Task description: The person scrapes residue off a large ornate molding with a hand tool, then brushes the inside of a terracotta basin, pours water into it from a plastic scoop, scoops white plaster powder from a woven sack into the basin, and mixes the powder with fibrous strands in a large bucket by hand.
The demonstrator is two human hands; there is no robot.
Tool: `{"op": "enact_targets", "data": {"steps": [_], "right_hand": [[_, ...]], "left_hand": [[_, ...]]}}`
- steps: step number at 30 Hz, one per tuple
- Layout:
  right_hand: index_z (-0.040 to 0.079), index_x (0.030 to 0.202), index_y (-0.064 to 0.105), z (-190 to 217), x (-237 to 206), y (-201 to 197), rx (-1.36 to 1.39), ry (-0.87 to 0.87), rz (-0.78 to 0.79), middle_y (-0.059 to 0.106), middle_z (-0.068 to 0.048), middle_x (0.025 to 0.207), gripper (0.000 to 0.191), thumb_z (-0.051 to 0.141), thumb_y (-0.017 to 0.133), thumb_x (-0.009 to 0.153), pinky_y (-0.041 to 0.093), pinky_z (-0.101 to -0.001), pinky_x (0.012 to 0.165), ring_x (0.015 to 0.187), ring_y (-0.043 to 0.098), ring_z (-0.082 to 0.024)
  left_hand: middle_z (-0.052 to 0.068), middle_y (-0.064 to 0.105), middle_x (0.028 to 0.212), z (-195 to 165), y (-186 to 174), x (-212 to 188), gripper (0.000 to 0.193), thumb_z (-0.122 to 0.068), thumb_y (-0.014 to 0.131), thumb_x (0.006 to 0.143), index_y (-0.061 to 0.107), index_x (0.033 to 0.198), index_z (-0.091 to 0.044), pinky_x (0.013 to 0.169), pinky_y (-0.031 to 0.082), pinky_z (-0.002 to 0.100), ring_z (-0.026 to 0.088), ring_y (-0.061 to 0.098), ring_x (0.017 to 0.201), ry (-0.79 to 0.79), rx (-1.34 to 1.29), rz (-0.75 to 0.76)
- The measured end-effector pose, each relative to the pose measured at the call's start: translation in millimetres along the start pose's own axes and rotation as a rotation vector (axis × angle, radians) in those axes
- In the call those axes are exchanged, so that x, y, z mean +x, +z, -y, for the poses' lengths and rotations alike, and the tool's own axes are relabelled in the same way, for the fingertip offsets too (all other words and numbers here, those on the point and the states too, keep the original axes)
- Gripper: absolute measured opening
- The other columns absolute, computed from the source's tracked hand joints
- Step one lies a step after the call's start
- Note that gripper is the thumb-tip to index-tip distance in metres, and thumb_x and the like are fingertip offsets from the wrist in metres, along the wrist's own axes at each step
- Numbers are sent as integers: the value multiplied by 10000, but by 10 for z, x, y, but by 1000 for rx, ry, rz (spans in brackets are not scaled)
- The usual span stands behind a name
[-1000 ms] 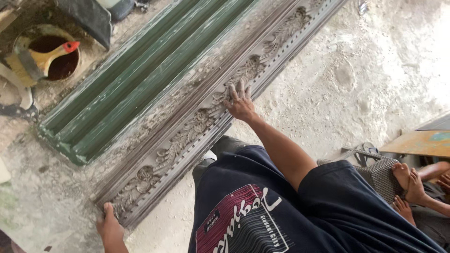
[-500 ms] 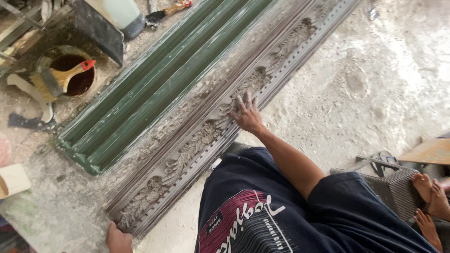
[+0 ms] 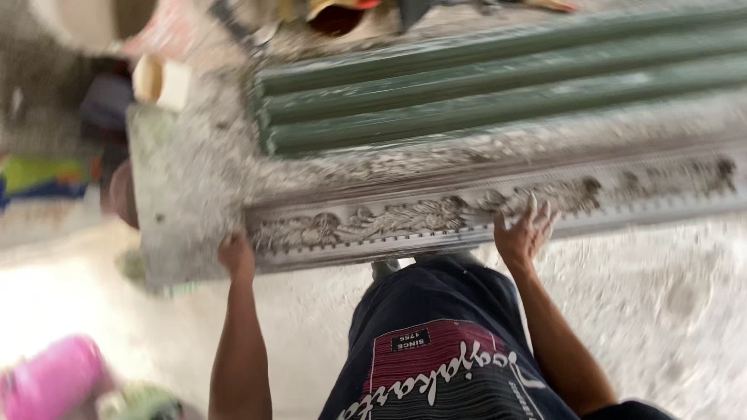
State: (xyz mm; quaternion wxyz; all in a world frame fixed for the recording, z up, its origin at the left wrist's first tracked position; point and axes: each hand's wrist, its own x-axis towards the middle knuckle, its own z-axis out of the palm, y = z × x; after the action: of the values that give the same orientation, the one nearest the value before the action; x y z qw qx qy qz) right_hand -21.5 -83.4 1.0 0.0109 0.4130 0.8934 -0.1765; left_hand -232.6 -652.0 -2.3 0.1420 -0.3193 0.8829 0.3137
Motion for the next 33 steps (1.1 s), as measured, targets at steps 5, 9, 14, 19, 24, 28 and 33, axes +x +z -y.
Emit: {"op": "enact_targets", "data": {"steps": [5,9,14,19,24,28,33], "right_hand": [[23,1600,304,50,240,259,-45,-252,3,271,-322,1615,798,433,673,1023,159,-717,1224,1539,138,-531],[20,1593,325,236,442,264,2,-377,7,336,-316,1560,749,307,692,1007,216,-674,1238,1512,239,-497],[9,1565,368,702,375,43,118,-341,32,371,-310,1510,700,258,702,1003,292,-644,1182,1444,331,-477],[-4,1519,425,1290,-104,146,145,-323,38,438,-322,1437,639,296,682,1017,326,-633,1122,1359,398,-483],[3,1448,505,1998,-903,572,135,-365,-24,551,-290,1365,522,285,636,1028,371,-632,1119,1314,485,-466],[-19,1376,550,2516,-1784,808,150,-309,-11,604,-278,1336,527,304,674,978,453,-558,1052,1250,569,-446],[8,1288,634,2773,-2924,750,178,-132,-15,672,-226,1263,461,293,699,931,521,-484,980,1154,649,-397]], "left_hand": [[182,688,1173,-283,120,-56,464,-384,710,922,683,1233,-41,1003,509,490,349,639,1115,408,61,-95],[204,568,1330,-626,126,-41,590,-424,781,886,608,1346,-99,977,436,550,393,457,1283,403,237,-104],[215,594,1207,-719,99,441,592,-445,849,807,659,1217,-63,848,505,489,390,574,1129,139,130,65],[162,747,776,-352,-11,1079,349,-396,755,857,773,874,-48,761,574,467,305,731,754,358,48,211],[245,738,997,-323,-546,1631,622,-540,501,1062,800,988,1,838,515,540,421,674,936,263,115,173],[332,577,1355,-1339,-975,2263,789,-631,590,954,577,1381,33,1040,447,520,482,533,1270,475,-333,114],[168,650,954,-2764,-1270,2973,1045,-519,775,837,159,1531,-39,437,408,297,183,550,602,101,-906,334]]}}
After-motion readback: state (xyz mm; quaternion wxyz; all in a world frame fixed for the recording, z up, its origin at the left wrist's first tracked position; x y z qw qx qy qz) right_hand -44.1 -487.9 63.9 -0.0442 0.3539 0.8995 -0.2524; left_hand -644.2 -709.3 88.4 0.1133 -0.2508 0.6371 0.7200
